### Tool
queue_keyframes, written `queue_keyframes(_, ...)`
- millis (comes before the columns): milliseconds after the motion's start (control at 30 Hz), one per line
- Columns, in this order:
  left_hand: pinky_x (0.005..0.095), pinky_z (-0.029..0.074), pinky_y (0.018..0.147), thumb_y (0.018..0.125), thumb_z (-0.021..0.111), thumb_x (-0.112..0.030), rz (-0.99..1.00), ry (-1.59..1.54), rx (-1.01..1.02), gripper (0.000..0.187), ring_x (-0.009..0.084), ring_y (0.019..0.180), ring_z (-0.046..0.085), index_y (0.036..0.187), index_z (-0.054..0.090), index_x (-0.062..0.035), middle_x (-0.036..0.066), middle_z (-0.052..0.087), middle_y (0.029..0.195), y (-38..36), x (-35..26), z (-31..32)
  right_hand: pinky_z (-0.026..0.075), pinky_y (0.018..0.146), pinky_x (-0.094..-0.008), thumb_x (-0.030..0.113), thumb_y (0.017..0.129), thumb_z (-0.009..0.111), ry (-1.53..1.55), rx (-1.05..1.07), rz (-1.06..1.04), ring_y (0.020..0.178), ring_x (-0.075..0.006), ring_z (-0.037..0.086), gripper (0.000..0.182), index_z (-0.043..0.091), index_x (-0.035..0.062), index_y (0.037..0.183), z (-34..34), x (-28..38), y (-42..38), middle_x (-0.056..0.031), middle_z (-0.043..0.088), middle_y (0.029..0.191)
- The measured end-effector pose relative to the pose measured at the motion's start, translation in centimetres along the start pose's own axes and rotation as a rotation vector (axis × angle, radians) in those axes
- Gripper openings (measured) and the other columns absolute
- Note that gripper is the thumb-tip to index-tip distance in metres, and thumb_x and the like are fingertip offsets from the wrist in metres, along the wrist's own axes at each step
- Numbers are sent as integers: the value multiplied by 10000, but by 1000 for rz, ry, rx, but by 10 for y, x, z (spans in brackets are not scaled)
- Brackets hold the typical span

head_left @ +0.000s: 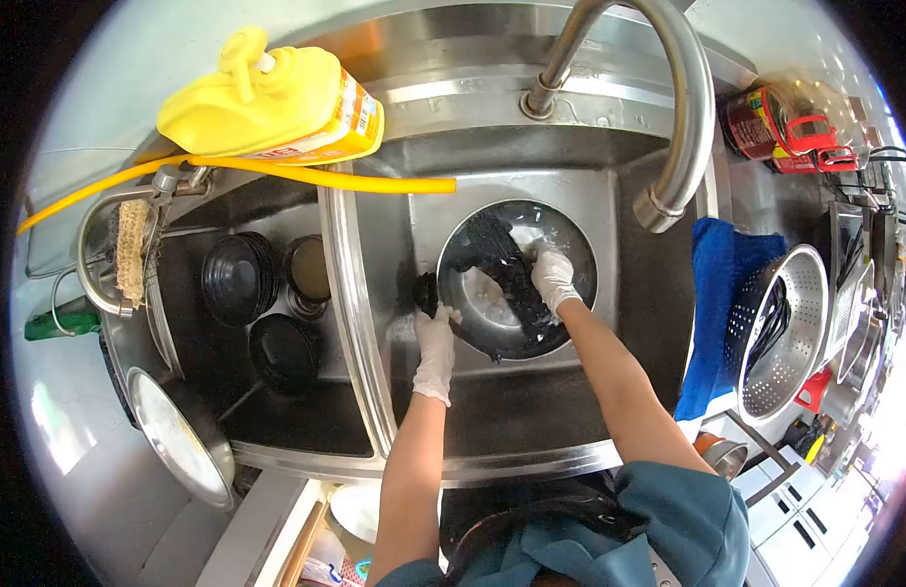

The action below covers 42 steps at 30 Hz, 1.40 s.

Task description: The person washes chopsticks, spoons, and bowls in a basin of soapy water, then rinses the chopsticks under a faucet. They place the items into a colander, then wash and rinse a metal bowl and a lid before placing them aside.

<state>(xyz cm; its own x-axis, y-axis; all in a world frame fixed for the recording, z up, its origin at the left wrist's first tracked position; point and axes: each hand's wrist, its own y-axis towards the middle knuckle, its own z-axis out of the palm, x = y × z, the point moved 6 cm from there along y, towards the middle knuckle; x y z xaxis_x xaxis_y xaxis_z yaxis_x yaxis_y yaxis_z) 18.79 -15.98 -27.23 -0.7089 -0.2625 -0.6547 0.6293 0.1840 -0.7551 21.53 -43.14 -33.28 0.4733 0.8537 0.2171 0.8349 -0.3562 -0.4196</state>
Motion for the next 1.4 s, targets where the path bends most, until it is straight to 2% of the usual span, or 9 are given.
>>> queue_keyframes(267, 348, 513, 621, 926, 499, -44, -14, 1, 25, 94, 197, 622, 556, 986, 467, 21, 83, 559, 771, 8, 29, 11, 488, 656, -461, 105, 744, 559, 8, -343, -153, 701, -343, 615, 114, 620, 64, 832, -43, 4, -35, -158, 609, 779)
queue_keyframes(567, 345, 548, 682, 950, 493, -144, -65, -27, 246, 177, 267, 762, 665, 973, 500, 32, 162, 649, 836, -22, 15, 57, 499, 561, -404, 116, 855, 543, 445, -701, -107, 632, -295, 617, 159, 588, 3, 958, -95, -17, -90, -158, 613, 782)
queue_keyframes(633, 314, 526, 628, 948, 501, -148, -78, -66, 186, 175, 226, 685, 646, 956, 523, 26, 145, 648, 824, -30, 13, 60, 469, 524, -308, 172, 897, 537, 1381, 298, 263, 553, -157, 543, 162, 589, 25, 940, -58, 7, -100, -102, 636, 778)
queue_keyframes(700, 314, 481, 624, 929, 535, -138, -48, 110, 211, 163, 191, 684, 607, 966, 557, 19, 110, 645, 848, -18, 30, 52, 449, 512, -251, 215, 924, 513, 1360, 655, 231, 543, -96, 490, 209, 595, 23, 921, -49, 39, -123, -27, 590, 725)
queue_keyframes(767, 328, 476, 656, 919, 545, -121, 1, 318, 150, 161, 201, 704, 589, 982, 537, 26, 120, 623, 889, -12, 36, 35, 443, 495, -249, 239, 927, 507, 1258, 773, 255, 545, -108, 502, 243, 595, 13, 916, -49, 59, -141, -16, 554, 680)
queue_keyframes(1000, 340, 437, 809, 860, 585, -19, -166, -177, 354, 241, 182, 889, 582, 1095, 544, 13, 70, 621, 967, -41, 11, 20, 519, 605, -291, 340, 894, 569, 1001, 1020, 77, 608, -168, 597, 375, 656, -25, 899, -19, 79, -130, -60, 624, 710)
queue_keyframes(1067, 340, 452, 797, 859, 581, -11, -103, -58, 284, 236, 184, 873, 592, 1089, 537, 23, 76, 619, 954, -42, -1, 19, 520, 628, -325, 451, 863, 585, 790, 1010, -42, 655, -225, 634, 476, 678, -16, 870, -28, 91, -117, -155, 665, 776)
queue_keyframes(1167, 324, 470, 735, 861, 587, -14, -37, 53, 185, 205, 179, 811, 590, 1057, 539, 25, 66, 603, 920, -35, -10, 10, 519, 609, -358, 287, 821, 617, 428, 129, -320, 710, -282, 665, 257, 686, 41, 842, -20, 98, -66, -203, 653, 781)
queue_keyframes(1400, 283, 470, 676, 870, 569, -2, 107, 186, 92, 137, 135, 773, 572, 1006, 566, 21, 39, 600, 899, -35, -28, -7, 511, 528, -378, 101, 669, 610, -55, -201, -598, 605, -294, 641, 52, 630, 63, 697, 41, 157, -42, -143, 632, 688)
